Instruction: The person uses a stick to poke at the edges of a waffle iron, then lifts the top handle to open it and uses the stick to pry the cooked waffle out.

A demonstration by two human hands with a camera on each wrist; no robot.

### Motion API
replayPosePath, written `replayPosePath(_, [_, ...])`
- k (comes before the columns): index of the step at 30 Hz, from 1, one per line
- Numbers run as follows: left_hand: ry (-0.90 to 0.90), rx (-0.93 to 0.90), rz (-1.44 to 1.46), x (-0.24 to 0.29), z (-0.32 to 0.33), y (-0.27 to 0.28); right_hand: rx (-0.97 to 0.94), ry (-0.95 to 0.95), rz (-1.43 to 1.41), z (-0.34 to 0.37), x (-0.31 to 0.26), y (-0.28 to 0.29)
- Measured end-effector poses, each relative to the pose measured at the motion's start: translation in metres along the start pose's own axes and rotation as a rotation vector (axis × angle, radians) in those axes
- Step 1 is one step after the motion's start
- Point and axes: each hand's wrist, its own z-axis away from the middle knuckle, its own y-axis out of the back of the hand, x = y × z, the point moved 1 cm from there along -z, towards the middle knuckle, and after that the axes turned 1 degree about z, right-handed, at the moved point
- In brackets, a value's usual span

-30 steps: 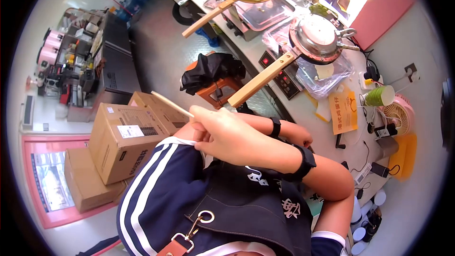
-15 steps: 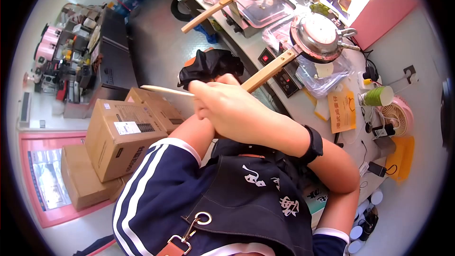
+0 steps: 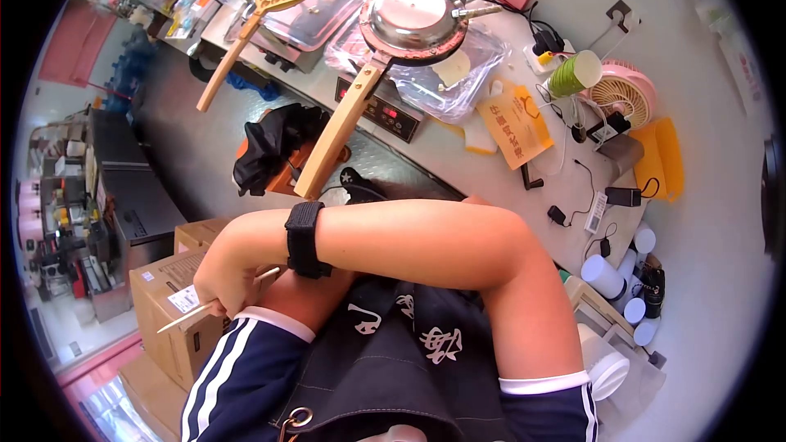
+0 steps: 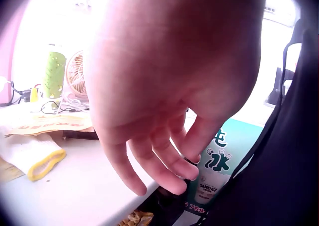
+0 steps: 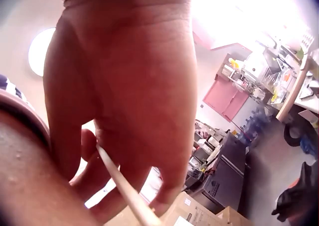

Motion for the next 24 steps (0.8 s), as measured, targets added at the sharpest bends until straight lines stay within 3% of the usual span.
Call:
replayPosePath(3, [-0.024, 0.005, -0.035, 0.003, -0.007, 0.006, 0.233, -0.032, 0.156, 0.035, -0.010, 0.015])
replayPosePath(6, [-0.089, 0.071, -0.098, 0.003, -0.019, -0.003, 0.663, -0.132, 0.234, 0.073, 0.016, 0.040])
replayPosePath(7, [-0.166, 0.194, -0.142, -0.003, -0.023, -0.009, 0.793, -0.137, 0.211, 0.101, 0.021, 0.043])
replayPosePath(9, [-0.533, 0.602, -0.317, -0.009, -0.037, -0.019, 1.030, -0.175, 0.222, 0.156, 0.038, 0.042])
replayPosePath(10, [-0.578, 0.737, -0.364, -0.008, -0.040, -0.020, 1.144, -0.201, 0.226, 0.179, 0.051, 0.041])
replayPosePath(11, [-0.151, 0.512, -0.233, -0.006, -0.031, -0.019, 1.205, -0.291, 0.332, 0.206, 0.053, 0.034])
replayPosePath(12, [-0.034, 0.351, -0.260, 0.039, 0.001, 0.005, 1.391, -0.285, 0.260, 0.229, 0.056, 0.019])
replayPosePath(13, [0.091, 0.220, -0.016, 0.086, 0.027, 0.028, 1.455, -0.247, 0.249, 0.253, 0.061, 0.006])
replayPosePath(14, [-0.122, 0.448, -0.056, 0.085, 0.063, 0.029, 1.564, -0.267, 0.150, 0.291, 0.067, -0.021])
replayPosePath(16, [-0.206, 0.699, -0.212, 0.094, 0.103, 0.039, 1.734, -0.277, -0.041, 0.328, 0.063, -0.067])
replayPosePath(18, [-0.180, 1.069, -0.405, 0.087, 0.130, 0.043, 1.999, -0.180, -0.103, 0.349, 0.083, -0.115])
replayPosePath(20, [0.068, 1.347, -0.540, 0.066, 0.150, 0.040, 2.210, -0.309, -0.131, 0.359, 0.091, -0.160])
replayPosePath(22, [0.284, 1.453, -0.527, 0.050, 0.155, 0.041, 2.330, -0.236, -0.254, 0.358, 0.109, -0.199])
replayPosePath(23, [0.316, 1.388, -0.541, 0.026, 0.159, 0.037, 2.320, -0.306, -0.265, 0.354, 0.111, -0.212])
replayPosePath(24, [0.467, 1.348, -0.281, 0.027, 0.158, 0.032, 2.314, -0.386, -0.273, 0.353, 0.114, -0.223])
